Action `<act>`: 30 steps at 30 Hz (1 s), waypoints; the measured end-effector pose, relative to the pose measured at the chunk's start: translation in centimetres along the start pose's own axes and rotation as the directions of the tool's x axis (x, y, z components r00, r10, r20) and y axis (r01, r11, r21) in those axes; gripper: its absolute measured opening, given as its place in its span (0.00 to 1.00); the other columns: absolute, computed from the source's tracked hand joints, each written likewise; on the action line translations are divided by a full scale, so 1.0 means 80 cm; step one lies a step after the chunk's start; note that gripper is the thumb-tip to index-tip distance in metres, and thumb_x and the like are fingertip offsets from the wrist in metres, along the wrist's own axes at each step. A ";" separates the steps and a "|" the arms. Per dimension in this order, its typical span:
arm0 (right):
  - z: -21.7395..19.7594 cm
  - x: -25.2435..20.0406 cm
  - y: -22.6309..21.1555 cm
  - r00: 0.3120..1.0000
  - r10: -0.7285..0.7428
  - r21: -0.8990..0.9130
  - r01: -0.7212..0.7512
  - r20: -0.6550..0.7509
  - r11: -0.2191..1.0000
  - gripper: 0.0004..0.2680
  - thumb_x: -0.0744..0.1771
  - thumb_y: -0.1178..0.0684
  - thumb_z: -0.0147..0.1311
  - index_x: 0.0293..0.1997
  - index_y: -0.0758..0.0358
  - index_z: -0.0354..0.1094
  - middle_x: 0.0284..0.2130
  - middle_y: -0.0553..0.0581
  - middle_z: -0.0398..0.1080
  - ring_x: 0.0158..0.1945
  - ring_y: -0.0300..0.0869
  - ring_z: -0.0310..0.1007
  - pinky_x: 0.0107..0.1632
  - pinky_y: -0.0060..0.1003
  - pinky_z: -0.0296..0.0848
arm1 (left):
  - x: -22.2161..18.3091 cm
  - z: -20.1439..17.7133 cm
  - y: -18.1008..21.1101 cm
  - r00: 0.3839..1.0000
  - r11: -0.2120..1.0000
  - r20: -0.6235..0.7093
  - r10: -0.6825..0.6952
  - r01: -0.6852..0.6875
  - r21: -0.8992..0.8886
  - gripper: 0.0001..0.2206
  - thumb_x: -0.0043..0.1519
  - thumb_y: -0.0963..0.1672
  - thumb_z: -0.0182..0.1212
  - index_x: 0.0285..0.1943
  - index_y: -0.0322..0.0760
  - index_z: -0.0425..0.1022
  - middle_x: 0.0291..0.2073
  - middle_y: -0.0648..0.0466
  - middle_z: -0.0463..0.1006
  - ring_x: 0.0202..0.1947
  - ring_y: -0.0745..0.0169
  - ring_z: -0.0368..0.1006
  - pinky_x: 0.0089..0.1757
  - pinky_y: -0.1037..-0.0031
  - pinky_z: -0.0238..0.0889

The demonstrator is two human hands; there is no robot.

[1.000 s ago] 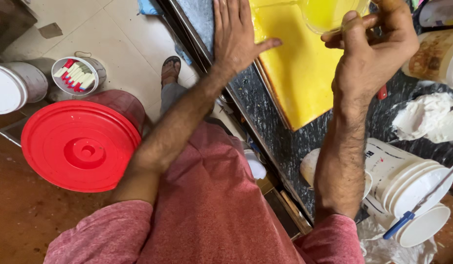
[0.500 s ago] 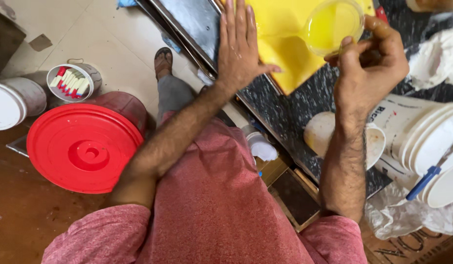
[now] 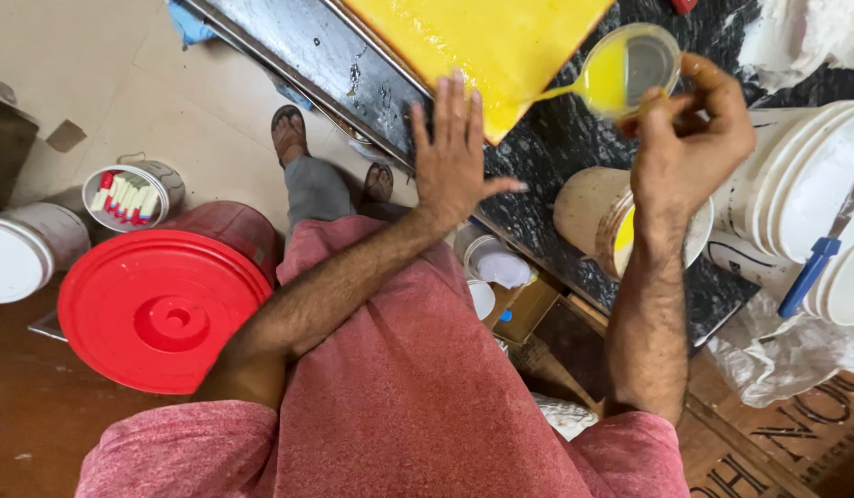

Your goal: The person prepares a cake by pouring a yellow liquid over a sponge sheet and spreading white frosting across its surface using a metal spatula.

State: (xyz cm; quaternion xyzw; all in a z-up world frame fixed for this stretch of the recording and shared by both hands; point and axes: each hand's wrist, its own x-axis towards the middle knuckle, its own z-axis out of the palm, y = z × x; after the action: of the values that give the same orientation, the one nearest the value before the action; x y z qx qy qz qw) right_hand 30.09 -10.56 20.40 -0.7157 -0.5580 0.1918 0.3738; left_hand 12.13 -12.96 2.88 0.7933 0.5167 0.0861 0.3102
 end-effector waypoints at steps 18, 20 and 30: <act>0.057 0.016 -0.041 0.982 -0.183 -0.121 0.188 0.051 0.975 0.09 0.71 0.70 0.55 0.57 0.76 0.72 0.34 0.59 0.75 0.34 0.41 0.83 0.36 0.32 0.84 | 0.040 -0.106 -0.113 0.998 0.999 0.035 -0.047 0.046 0.021 0.62 0.50 0.75 0.45 0.84 0.36 0.42 0.80 0.41 0.31 0.80 0.36 0.25 0.68 0.25 0.23; 0.084 0.028 -0.063 0.973 -0.221 -0.112 0.228 0.070 0.967 0.09 0.71 0.71 0.55 0.57 0.75 0.73 0.36 0.59 0.75 0.35 0.41 0.83 0.36 0.32 0.83 | 0.050 -0.131 -0.140 0.982 0.982 0.024 -0.188 0.188 0.008 0.65 0.48 0.75 0.46 0.84 0.30 0.40 0.80 0.38 0.31 0.80 0.35 0.26 0.68 0.27 0.22; 0.213 0.119 -0.167 0.883 -0.455 -0.003 0.458 0.112 0.889 0.09 0.70 0.72 0.55 0.57 0.75 0.70 0.38 0.58 0.71 0.35 0.41 0.79 0.38 0.32 0.79 | 0.119 -0.197 -0.295 0.997 0.997 -0.012 -0.071 0.070 -0.029 0.62 0.54 0.73 0.50 0.84 0.31 0.36 0.81 0.36 0.34 0.81 0.36 0.27 0.72 0.39 0.20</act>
State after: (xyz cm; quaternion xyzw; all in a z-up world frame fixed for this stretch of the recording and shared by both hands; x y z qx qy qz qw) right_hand 12.44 5.18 20.71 -0.5583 -0.7329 0.1288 0.3669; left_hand -8.83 8.15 -0.08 0.7695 0.5452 0.0877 0.3208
